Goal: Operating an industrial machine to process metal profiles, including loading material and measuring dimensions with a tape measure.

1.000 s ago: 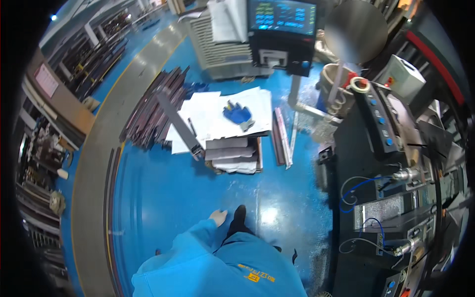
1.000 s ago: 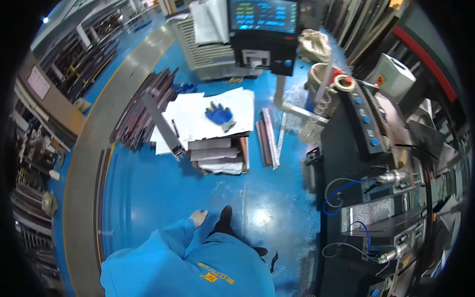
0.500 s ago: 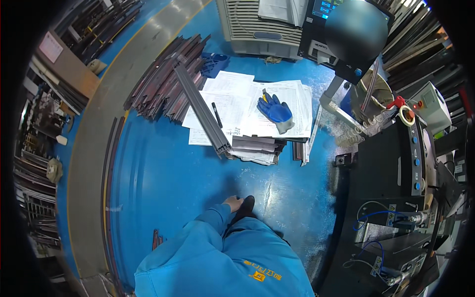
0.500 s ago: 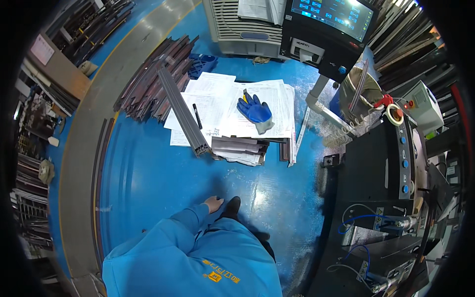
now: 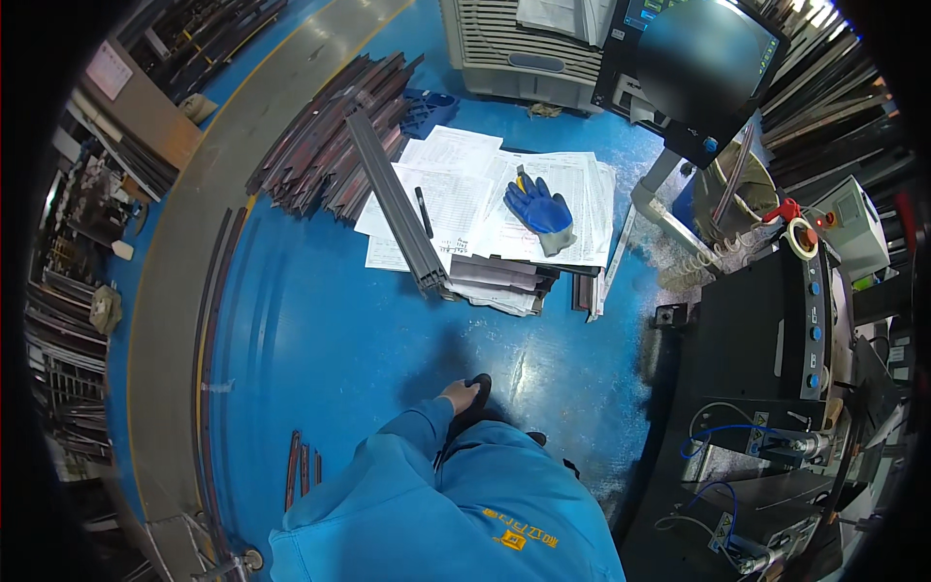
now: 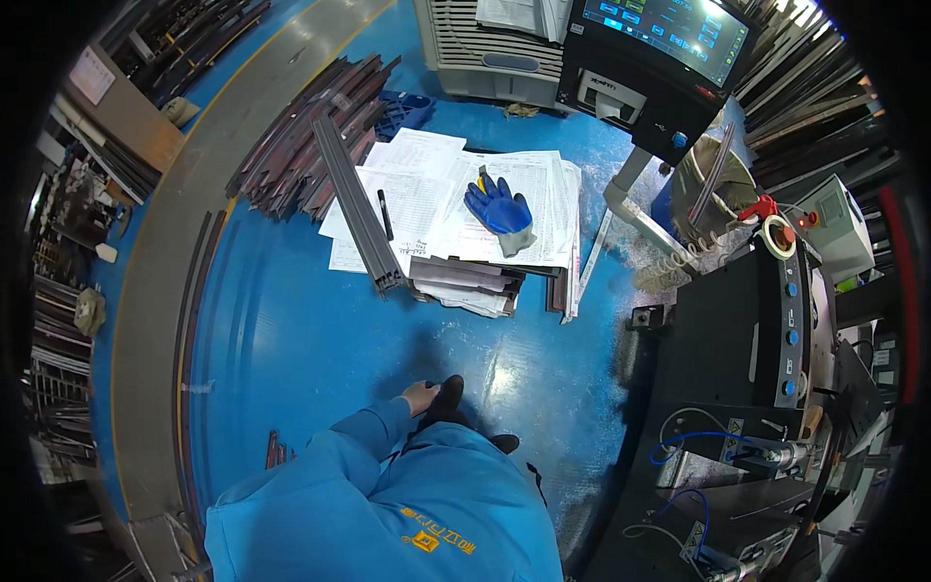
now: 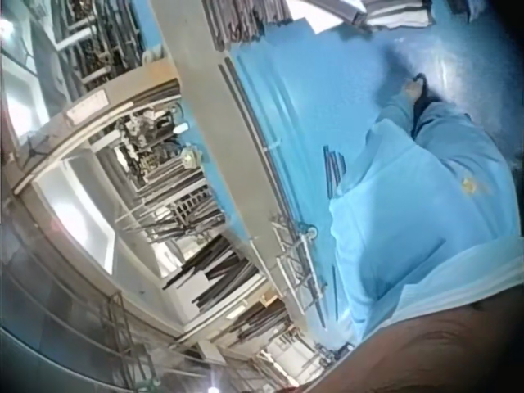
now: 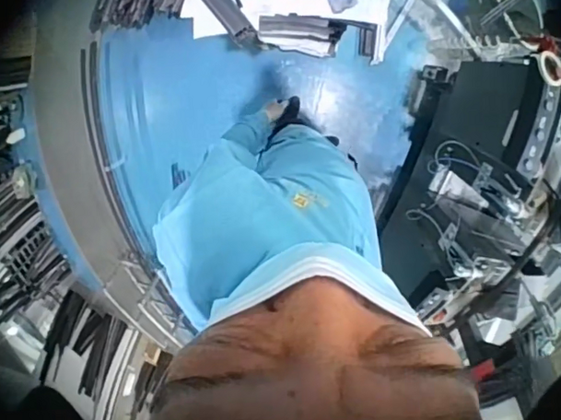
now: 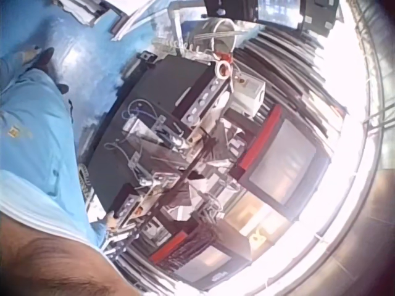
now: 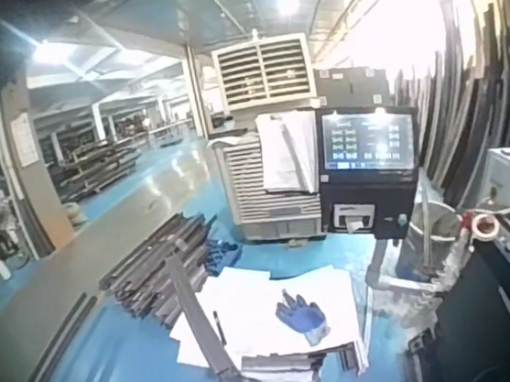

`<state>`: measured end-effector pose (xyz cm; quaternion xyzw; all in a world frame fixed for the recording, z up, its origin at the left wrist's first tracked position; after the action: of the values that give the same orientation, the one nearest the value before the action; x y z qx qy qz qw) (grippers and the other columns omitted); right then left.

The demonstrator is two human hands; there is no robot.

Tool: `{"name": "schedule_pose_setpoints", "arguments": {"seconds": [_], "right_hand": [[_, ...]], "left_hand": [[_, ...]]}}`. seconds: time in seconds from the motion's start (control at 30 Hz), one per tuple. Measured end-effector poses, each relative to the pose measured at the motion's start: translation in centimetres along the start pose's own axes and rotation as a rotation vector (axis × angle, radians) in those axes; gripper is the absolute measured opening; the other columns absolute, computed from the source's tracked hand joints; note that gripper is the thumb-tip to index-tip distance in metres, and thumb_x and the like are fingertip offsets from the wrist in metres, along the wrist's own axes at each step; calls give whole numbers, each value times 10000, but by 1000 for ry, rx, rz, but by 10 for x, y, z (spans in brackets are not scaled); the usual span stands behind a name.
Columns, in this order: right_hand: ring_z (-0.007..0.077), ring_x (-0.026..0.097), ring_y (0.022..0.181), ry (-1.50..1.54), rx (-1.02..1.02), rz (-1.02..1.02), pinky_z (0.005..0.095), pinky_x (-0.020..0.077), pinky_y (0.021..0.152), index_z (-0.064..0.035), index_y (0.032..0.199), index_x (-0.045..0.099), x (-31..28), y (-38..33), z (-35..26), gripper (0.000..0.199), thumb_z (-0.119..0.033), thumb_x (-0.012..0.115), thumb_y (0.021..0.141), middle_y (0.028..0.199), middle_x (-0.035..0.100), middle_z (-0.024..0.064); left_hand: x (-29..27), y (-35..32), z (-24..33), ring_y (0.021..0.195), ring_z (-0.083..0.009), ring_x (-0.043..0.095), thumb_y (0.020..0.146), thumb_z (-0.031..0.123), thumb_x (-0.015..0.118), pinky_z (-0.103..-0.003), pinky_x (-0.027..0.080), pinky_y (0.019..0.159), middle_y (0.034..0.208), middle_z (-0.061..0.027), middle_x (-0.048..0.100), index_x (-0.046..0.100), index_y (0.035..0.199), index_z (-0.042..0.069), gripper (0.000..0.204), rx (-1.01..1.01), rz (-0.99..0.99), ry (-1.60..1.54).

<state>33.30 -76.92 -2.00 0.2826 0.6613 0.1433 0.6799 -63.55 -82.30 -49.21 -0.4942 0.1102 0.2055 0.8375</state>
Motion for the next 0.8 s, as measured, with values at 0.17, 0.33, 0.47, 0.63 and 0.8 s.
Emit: {"name": "schedule_pose_setpoints", "arguments": {"seconds": [0.17, 0.33, 0.47, 0.63, 0.8], "right_hand": [[394, 642, 1072, -170, -288, -133, 460, 466, 1020, 28, 1284, 629, 79, -24, -140, 473, -311, 679, 959, 1240, 663, 226], [299, 569, 1290, 1121, 65, -1042, 385, 411, 1138, 14, 1537, 449, 183, -44, -519, 557, -257, 517, 1055, 1481, 558, 192], [251, 602, 1211, 1781, 168, -1273, 373, 446, 1083, 21, 1498, 496, 143, -25, -661, 626, -464, 422, 1108, 1416, 598, 161], [207, 610, 1158, 2070, 284, -1571, 348, 474, 1013, -4, 1446, 546, 130, -10, -710, 682, -564, 367, 1101, 1347, 629, 126], [290, 564, 1312, 1187, -464, -783, 382, 418, 1141, 7, 1454, 527, 161, 120, -703, 487, -263, 578, 1052, 1443, 582, 168]], "left_hand": [[26, -50, 126, 1141, -369, 655, 993, 488, 540, -415, 503, 994, 1306, -194, 679, 587, 1386, 17, 616, 282, -134, 90], [64, -207, 331, 1358, -385, 528, 972, 430, 559, -500, 383, 1174, 1491, -223, 530, 477, 1500, 41, 661, 1194, 8, 41], [86, -324, 419, 1340, -351, 538, 841, 337, 629, -515, 383, 1150, 1453, -167, 571, 559, 1432, 65, 654, 1683, 173, 109], [40, -254, 404, 1159, -314, 643, 858, 321, 642, -457, 445, 1053, 1314, -142, 665, 616, 1370, 107, 556, 1480, 358, 154], [-11, -107, 213, 1124, -396, 663, 1012, 465, 458, -455, 523, 938, 1295, -170, 698, 651, 1311, 94, 514, 419, -13, 140]]}}
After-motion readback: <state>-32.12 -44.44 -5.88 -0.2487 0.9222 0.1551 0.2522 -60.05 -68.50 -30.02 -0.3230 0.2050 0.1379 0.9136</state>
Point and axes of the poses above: each hand's wrist, its own y-axis towards the middle knuckle, its own x-axis out of the palm, z = x × y, the point moved 9 cm from there along y, towards the middle knuckle
